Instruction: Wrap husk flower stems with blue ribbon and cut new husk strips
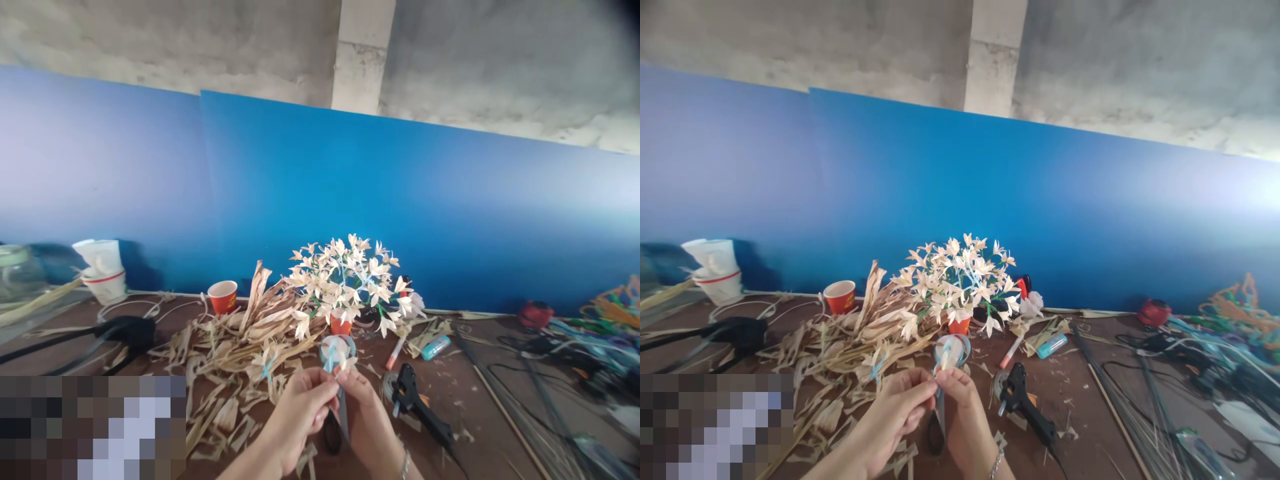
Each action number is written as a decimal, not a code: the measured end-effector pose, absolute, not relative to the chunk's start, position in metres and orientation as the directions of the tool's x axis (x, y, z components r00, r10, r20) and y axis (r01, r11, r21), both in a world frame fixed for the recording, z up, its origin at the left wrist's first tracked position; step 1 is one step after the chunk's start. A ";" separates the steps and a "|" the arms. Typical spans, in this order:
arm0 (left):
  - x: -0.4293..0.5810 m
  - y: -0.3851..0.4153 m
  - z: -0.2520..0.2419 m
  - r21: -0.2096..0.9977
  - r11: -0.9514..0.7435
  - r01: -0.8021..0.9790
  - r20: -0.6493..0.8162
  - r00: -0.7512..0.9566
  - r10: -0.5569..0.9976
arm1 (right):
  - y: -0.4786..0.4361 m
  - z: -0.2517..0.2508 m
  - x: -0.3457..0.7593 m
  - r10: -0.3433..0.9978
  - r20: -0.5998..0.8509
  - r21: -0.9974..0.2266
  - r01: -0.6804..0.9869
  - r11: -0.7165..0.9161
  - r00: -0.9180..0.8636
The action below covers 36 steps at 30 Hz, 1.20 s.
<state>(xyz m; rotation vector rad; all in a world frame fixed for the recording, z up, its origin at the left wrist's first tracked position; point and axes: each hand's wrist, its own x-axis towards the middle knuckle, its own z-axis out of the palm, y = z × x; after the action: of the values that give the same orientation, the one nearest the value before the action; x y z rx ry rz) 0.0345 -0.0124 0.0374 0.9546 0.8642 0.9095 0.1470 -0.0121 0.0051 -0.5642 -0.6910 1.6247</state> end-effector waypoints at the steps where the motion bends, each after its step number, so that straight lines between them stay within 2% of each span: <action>1: 0.036 -0.011 0.037 0.939 0.277 -0.205 -0.194 0.350 0.916 | -0.011 0.004 0.148 0.988 0.016 -0.699 -0.708 -0.100 -0.154; 5: 0.042 -0.006 0.036 0.992 0.120 -0.030 -0.108 0.249 0.962 | -0.009 0.003 0.150 0.993 -0.012 -0.653 -0.751 -0.098 -0.119; 8: 0.044 -0.005 0.033 0.999 -0.036 0.019 0.032 0.203 0.979 | -0.010 0.004 0.150 0.997 -0.032 -0.669 -0.740 -0.069 -0.064; 11: 0.043 -0.004 0.032 0.996 -0.085 0.034 0.076 0.203 0.976 | -0.011 0.005 0.150 0.999 -0.034 -0.698 -0.714 -0.049 -0.035; 17: 0.037 0.000 0.033 0.999 -0.043 -0.023 0.046 0.142 0.989 | -0.010 0.008 0.152 0.999 0.047 -0.856 -0.516 0.035 -0.010; 20: 0.035 0.002 0.032 0.997 -0.002 -0.078 0.012 0.124 0.992 | -0.011 0.010 0.151 0.999 0.043 -0.892 -0.450 0.043 0.012; 26: 0.034 0.002 0.031 0.986 0.060 -0.157 -0.042 0.115 0.993 | -0.015 0.015 0.149 0.996 0.018 -0.832 -0.554 -0.034 -0.088; 30: 0.033 0.003 0.035 0.963 0.155 -0.219 -0.108 0.213 0.971 | -0.012 0.009 0.152 0.986 0.020 -0.792 -0.604 -0.086 -0.167; 36: 0.032 0.004 0.035 0.908 0.318 -0.274 -0.207 0.369 0.906 | -0.008 0.000 0.153 0.995 -0.031 -0.745 -0.662 -0.086 -0.094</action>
<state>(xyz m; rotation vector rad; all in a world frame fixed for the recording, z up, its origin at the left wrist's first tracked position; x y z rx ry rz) 0.0317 0.0041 0.0346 0.9158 0.8458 0.9117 0.1532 -0.0075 0.0001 -0.6584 -0.6747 1.5690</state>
